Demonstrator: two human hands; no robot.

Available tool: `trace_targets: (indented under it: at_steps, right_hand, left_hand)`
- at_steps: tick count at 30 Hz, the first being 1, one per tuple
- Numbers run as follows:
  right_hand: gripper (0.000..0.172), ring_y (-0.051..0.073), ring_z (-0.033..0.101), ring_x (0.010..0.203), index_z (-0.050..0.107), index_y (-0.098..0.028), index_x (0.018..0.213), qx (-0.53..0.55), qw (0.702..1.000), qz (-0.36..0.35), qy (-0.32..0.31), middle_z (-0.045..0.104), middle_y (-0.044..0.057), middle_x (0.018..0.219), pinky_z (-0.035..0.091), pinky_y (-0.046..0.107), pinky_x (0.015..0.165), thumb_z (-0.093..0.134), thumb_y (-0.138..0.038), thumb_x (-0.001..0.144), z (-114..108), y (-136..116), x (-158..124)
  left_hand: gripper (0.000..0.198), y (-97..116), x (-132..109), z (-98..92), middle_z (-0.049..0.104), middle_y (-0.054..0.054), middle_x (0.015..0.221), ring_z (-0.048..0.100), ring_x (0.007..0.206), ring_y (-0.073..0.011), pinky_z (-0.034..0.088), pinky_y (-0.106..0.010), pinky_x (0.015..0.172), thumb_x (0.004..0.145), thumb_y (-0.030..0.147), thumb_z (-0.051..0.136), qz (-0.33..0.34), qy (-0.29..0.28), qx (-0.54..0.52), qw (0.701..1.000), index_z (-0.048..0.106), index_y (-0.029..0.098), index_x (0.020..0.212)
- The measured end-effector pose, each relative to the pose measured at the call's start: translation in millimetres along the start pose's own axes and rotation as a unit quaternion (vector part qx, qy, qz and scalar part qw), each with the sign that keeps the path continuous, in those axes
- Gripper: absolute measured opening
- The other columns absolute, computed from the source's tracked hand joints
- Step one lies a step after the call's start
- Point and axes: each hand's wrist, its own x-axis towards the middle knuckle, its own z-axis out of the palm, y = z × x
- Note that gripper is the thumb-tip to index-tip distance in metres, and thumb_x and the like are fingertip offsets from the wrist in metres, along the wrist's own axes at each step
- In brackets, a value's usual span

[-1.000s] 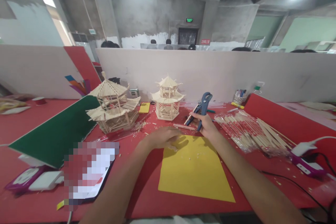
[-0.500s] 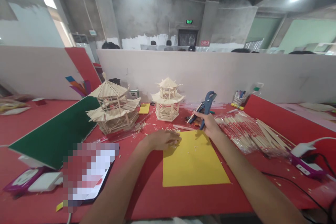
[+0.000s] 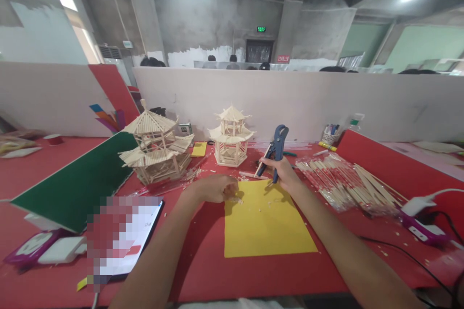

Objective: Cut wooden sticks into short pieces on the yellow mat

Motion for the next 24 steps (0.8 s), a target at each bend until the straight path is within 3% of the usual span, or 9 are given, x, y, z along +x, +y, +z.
trace_targets:
  at_steps: [4,10,15,20,24]
  right_hand:
    - [0.036,0.018,0.064,0.063,0.061,-0.019,0.076,-0.019,0.999,0.015,-0.021,0.067,-0.002,0.070,0.060,0.033,0.060,0.088,-0.026,0.053,-0.4,5.7,-1.3]
    - [0.036,0.018,0.063,0.061,0.061,-0.019,0.076,-0.019,0.999,0.029,-0.037,0.065,-0.002,0.068,0.061,0.035,0.057,0.088,-0.027,0.054,2.5,9.7,-3.8]
    - [0.036,0.017,0.064,0.059,0.061,-0.018,0.075,-0.013,0.998,0.031,-0.045,0.066,-0.001,0.069,0.061,0.035,0.057,0.089,-0.027,0.053,7.3,12.4,-5.5]
    - [0.038,0.018,0.065,0.057,0.061,-0.018,0.073,0.004,1.000,0.016,-0.023,0.066,-0.002,0.066,0.059,0.034,0.058,0.090,-0.030,0.052,15.9,16.9,-9.1]
    - [0.039,0.020,0.066,0.058,0.061,-0.018,0.073,-0.018,1.000,-0.024,-0.005,0.066,-0.002,0.064,0.060,0.037,0.061,0.089,-0.034,0.051,21.8,19.2,-11.5]
  left_hand:
    - [0.017,-4.4,-0.7,-1.8,0.070,-0.003,0.087,0.062,0.072,-0.0157,0.040,-0.022,0.061,0.076,0.031,0.070,-0.020,-0.048,0.047,0.998,0.068,0.021,0.090]
    - [0.004,-8.8,1.3,-1.4,0.071,-0.002,0.083,0.061,0.070,-0.0152,0.038,-0.023,0.061,0.077,0.021,0.067,-0.021,-0.054,0.028,0.998,0.070,0.020,0.080]
    - [0.008,0.2,-0.7,-8.0,0.070,-0.003,0.083,0.061,0.071,-0.0157,0.039,-0.024,0.061,0.083,0.022,0.060,-0.044,0.034,-0.026,0.998,0.068,0.020,0.086]
    - [0.016,11.5,14.5,2.2,0.069,-0.006,0.093,0.062,0.084,-0.0171,0.047,-0.027,0.074,0.087,0.030,0.058,0.024,0.171,-0.175,0.969,0.064,0.018,0.095]
    - [0.025,9.9,28.4,19.3,0.067,-0.004,0.080,0.062,0.074,-0.0155,0.048,-0.026,0.068,0.085,0.035,0.064,0.004,0.171,-0.283,0.944,0.063,0.016,0.101]
